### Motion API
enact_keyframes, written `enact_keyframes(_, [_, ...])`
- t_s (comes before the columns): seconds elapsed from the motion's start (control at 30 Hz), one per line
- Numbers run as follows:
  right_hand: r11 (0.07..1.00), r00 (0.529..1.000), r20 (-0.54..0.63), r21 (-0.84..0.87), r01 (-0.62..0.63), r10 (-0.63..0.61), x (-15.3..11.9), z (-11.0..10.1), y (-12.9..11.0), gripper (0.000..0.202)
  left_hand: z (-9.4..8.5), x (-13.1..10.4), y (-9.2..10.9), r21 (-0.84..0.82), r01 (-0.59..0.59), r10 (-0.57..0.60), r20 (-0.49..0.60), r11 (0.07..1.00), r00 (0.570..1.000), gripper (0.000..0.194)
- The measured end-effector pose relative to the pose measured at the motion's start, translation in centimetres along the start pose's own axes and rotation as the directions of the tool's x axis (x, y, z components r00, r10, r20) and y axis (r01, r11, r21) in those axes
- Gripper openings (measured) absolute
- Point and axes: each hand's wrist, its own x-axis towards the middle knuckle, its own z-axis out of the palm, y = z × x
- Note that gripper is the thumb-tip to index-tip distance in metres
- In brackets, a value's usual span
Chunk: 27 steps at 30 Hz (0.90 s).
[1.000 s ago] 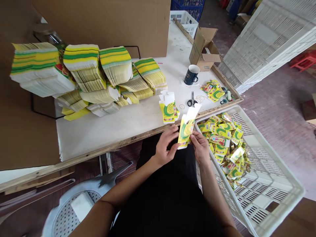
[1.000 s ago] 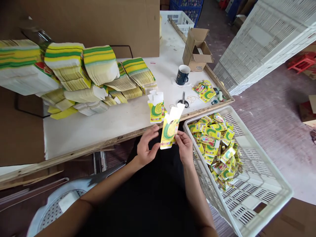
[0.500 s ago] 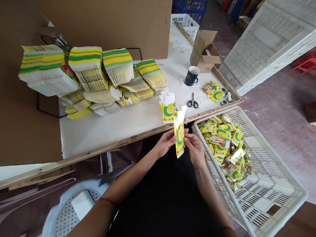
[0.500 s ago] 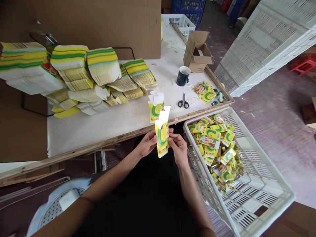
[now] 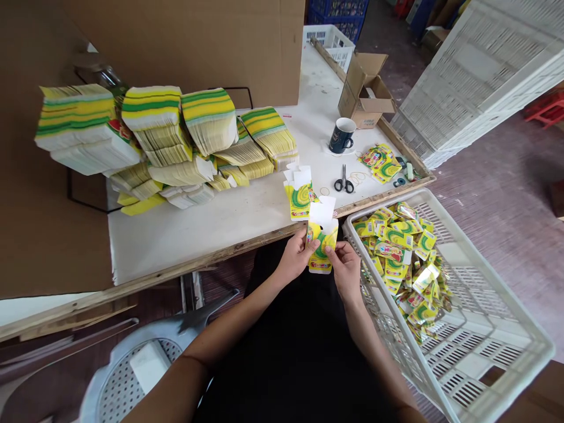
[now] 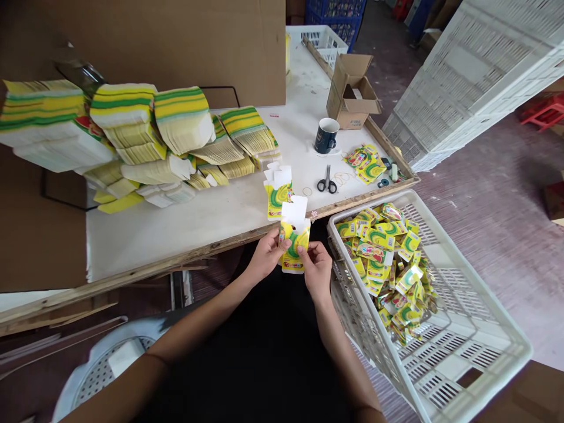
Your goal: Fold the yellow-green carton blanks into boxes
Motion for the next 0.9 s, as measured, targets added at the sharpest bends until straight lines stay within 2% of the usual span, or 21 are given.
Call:
enact_keyframes(0.1, [0.998, 0.998, -0.041, -0.050, 0.040, -0.043, 0.1, -0.3, 0.2, 0.033, 0.3, -0.3, 0.1, 0.048, -0.059, 0.063, -0.082, 0.997, 0.995, 0.073])
enact_keyframes(0.17, [0.994, 0.996, -0.038, -0.072, 0.079, -0.082, 0.2, -0.5, 0.1, 0.032, 0.3, -0.5, 0.2, 0.069, -0.046, 0.051, -0.081, 0.997, 0.995, 0.073])
enact_keyframes(0.3, [0.982, 0.987, 0.053, -0.109, 0.155, -0.150, 0.2, -0.8, -0.2, 0.049, 0.0, -0.7, 0.6, 0.059, -0.006, 0.004, 0.021, 0.998, 1.000, 0.071])
enact_keyframes(0.43, [0.968, 0.978, 0.133, -0.169, 0.183, -0.162, 0.3, -1.1, -0.7, 0.062, -0.5, -0.6, 1.5, 0.047, 0.004, -0.010, 0.139, 0.999, 0.990, 0.073])
enact_keyframes(0.57, [0.976, 0.973, 0.185, -0.145, 0.164, -0.136, 0.4, -1.7, -1.3, 0.051, -1.2, -0.6, 2.0, 0.032, 0.059, -0.065, 0.244, 0.998, 0.968, 0.072])
enact_keyframes(0.7, [0.980, 0.975, 0.209, -0.165, 0.116, -0.080, 0.5, -2.2, -1.9, 0.036, -1.4, -0.9, 1.6, -0.005, 0.152, -0.145, 0.276, 0.988, 0.950, 0.064])
enact_keyframes(0.77, [0.968, 0.973, 0.212, -0.210, 0.135, -0.090, 0.7, -2.3, -2.4, 0.031, -1.2, -1.1, 1.3, -0.015, 0.183, -0.171, 0.281, 0.983, 0.944, 0.062])
enact_keyframes(0.9, [0.922, 0.968, 0.179, -0.315, 0.226, -0.176, 0.8, -2.3, -3.0, 0.036, -0.8, -1.6, 1.1, -0.001, 0.181, -0.173, 0.291, 0.984, 0.941, 0.060])
